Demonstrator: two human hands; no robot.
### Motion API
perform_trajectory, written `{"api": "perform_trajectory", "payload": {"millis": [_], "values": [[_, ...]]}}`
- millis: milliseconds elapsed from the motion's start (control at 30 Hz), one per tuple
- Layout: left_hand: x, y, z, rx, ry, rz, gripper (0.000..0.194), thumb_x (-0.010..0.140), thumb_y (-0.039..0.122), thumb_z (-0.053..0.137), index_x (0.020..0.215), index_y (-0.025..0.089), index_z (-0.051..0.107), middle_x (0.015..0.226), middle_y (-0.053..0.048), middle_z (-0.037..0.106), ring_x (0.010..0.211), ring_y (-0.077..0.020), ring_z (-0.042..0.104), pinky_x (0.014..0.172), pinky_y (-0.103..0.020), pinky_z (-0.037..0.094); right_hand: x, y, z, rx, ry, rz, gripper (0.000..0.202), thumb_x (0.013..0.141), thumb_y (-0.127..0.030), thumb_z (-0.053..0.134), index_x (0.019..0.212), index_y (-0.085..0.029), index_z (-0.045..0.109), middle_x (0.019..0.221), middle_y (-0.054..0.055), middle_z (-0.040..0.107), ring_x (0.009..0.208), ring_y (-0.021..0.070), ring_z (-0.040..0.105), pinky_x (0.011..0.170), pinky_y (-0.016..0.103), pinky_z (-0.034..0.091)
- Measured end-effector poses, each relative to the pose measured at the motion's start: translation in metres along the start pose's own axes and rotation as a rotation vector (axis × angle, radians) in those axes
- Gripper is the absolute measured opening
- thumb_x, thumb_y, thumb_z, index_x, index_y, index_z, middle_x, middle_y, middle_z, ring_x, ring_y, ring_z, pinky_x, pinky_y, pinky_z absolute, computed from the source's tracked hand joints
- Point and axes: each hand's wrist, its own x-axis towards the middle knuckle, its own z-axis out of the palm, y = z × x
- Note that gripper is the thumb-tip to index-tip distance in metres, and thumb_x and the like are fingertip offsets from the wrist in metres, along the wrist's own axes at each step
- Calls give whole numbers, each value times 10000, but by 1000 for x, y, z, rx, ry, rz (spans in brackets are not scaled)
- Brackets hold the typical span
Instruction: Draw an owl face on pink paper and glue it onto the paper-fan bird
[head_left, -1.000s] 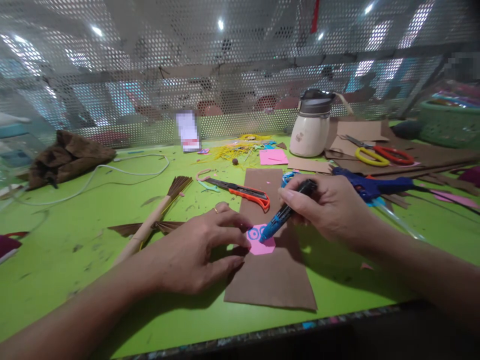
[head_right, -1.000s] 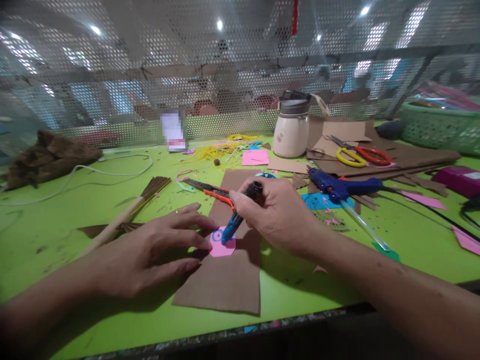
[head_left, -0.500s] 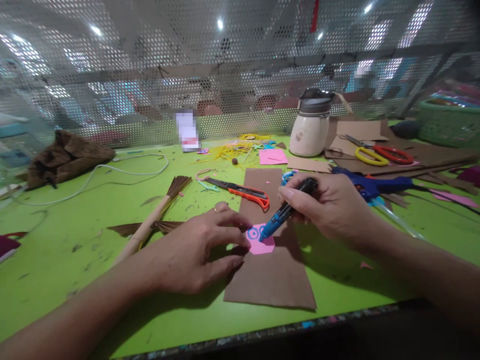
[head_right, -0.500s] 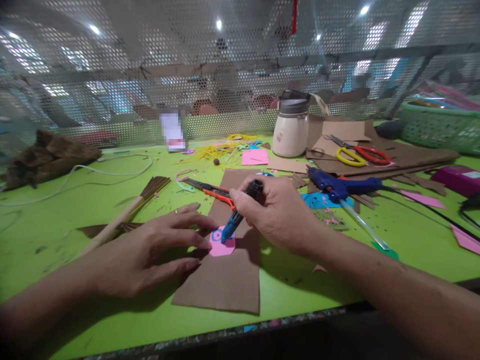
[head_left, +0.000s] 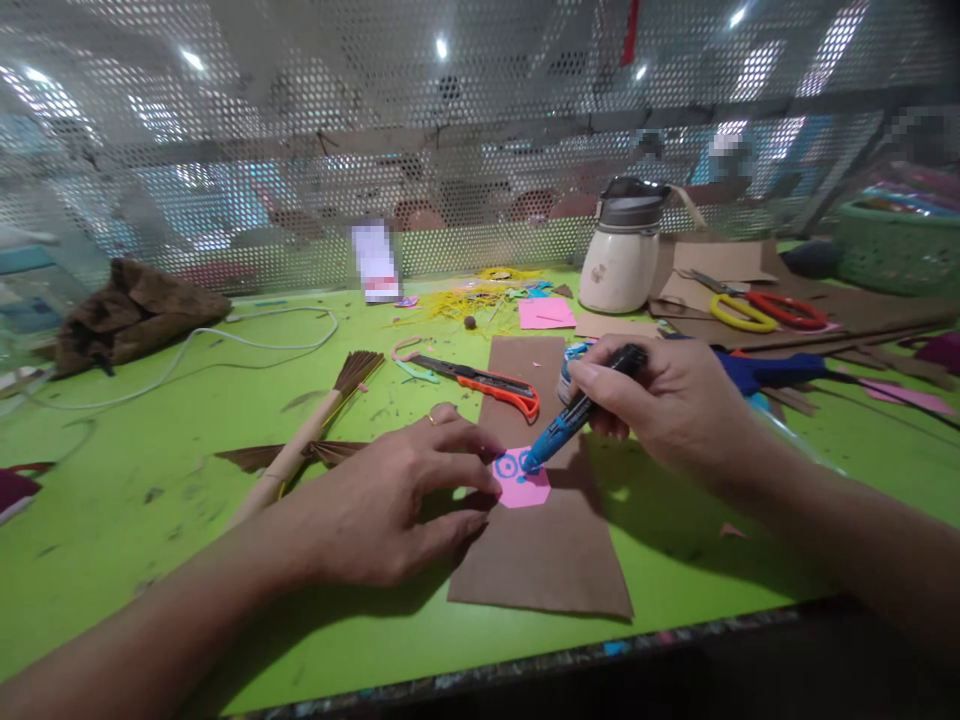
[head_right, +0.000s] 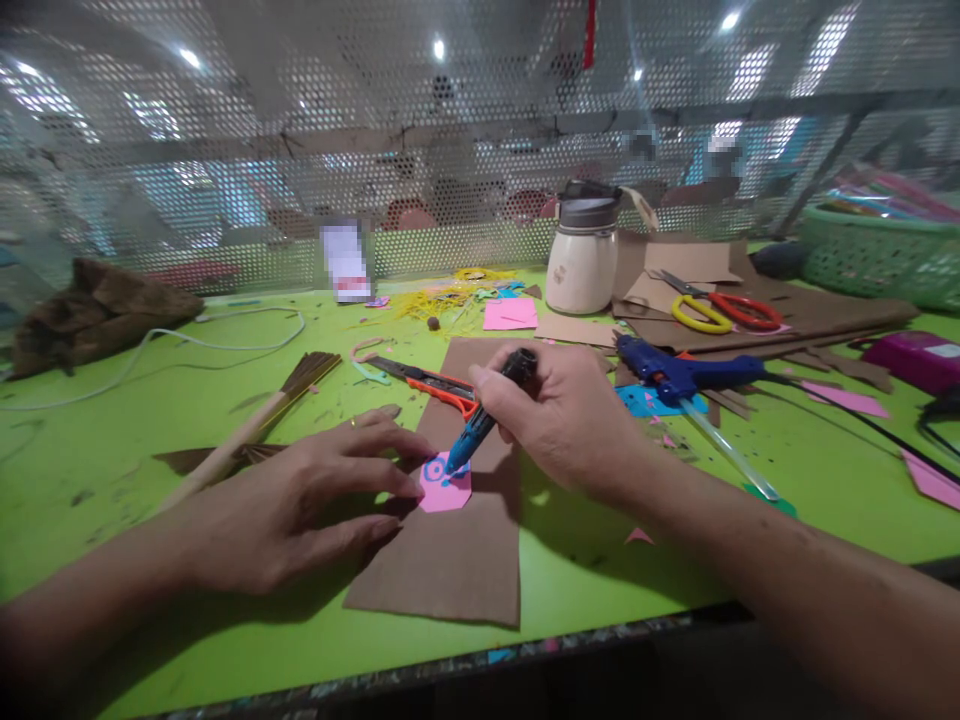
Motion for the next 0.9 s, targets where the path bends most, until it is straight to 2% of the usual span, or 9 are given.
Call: {"api": "perform_trajectory", "payload": {"millis": [133,500,633,800,900], "values": [[0,1,0,3,5,-4,184,910,249,560,1041,239,689,1289,-59,576,1134,-234,559,1056,-431,393,0,-2,-2,13,43,21,282,904,-298,561,655,-167,570,504,-48,531,439,54,470,425,181,370],[0,-2,3,6,4,13,193,921,246,544,1058,233,679,1289,-58,570,1131,-228,551,1043,-420,389,0,0,1,70,34,55,256,893,-320,586,685,-171,573,517,-45,534,437,64,465,423,198,368],[0,-2,4,5,21,30,194,923,253,538,1053,224,679,1273,-57,583,1140,-231,545,1021,-405,406,0,0,-4,110,102,70,298,885,-355,601,655,-166,599,512,-23,554,438,75,462,427,217,362],[-2,-3,6,16,43,69,185,915,239,547,1036,209,684,1251,-60,601,1122,-230,558,1036,-402,395,-1,-4,-15,271,266,114,301,848,-434,654,674,-189,634,508,-17,535,465,97,481,397,224,321],[-2,-4,6,22,50,84,188,908,240,556,1040,202,686,1240,-70,607,1110,-243,564,1023,-416,405,-4,-7,-17,296,251,109,293,853,-438,650,689,-195,640,497,-18,528,453,95,479,382,221,304]]}}
